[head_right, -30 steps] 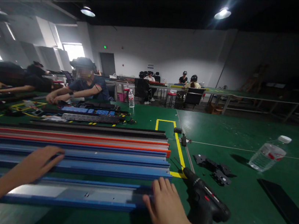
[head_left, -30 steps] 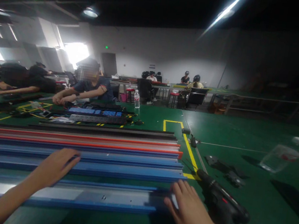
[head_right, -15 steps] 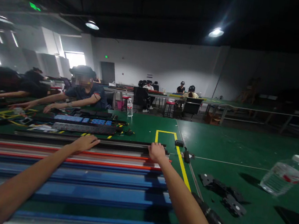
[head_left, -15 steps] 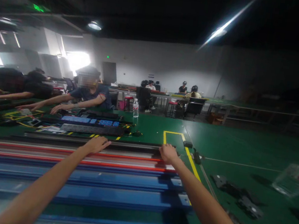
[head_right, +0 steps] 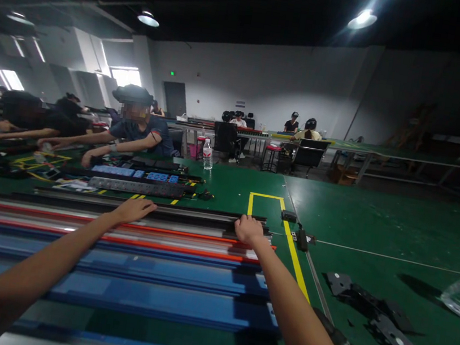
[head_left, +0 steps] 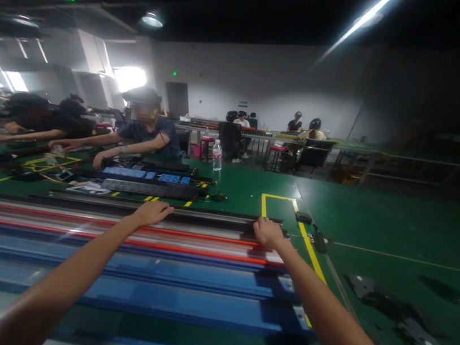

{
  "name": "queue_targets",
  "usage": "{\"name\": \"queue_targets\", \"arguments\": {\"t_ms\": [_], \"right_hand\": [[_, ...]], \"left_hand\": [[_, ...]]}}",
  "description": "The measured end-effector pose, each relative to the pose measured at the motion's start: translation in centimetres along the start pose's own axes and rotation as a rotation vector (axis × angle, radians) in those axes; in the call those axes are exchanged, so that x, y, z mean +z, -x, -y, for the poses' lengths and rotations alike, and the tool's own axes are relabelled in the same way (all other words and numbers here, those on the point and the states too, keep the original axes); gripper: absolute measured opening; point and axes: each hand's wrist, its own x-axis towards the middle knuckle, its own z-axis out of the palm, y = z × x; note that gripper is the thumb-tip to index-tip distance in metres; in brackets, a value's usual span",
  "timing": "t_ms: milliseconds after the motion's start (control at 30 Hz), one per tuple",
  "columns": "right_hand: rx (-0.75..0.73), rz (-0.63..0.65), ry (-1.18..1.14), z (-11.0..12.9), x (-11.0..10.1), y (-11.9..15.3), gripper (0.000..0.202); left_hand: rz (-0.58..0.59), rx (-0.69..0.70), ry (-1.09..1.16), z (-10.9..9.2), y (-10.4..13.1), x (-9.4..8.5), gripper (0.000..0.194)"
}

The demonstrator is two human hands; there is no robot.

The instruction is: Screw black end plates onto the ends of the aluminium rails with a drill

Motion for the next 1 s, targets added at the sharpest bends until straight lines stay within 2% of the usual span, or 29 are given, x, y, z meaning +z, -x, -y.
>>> {"name": "queue_targets", "arguments": {"t_ms": [333,567,767,1000], "right_hand": [[0.01,0.012,0.009,0.4,-0.5,-0.2,0.036],[-0.048,0.064,0.025,-0.2,-0.6,-1.0,0.035],[-0.119,0.14,0.011,-0.6,-0.5,-2.0,0.031],[-0.134,0.138,0.016,-0.2,-0.3,-2.2,0.031]], "left_hand": [[-0.016,-0.003,-0.007,0.2,-0.4,0.4,0.058],[-0.037,0.013,0.002,0.8,-0.7,1.0,0.056],[-0.054,0.055,0.038,1.4,-0.9,1.5,0.05],[-0.059,0.14,0.059,1.9,-0.9,1.6,0.051]]}}
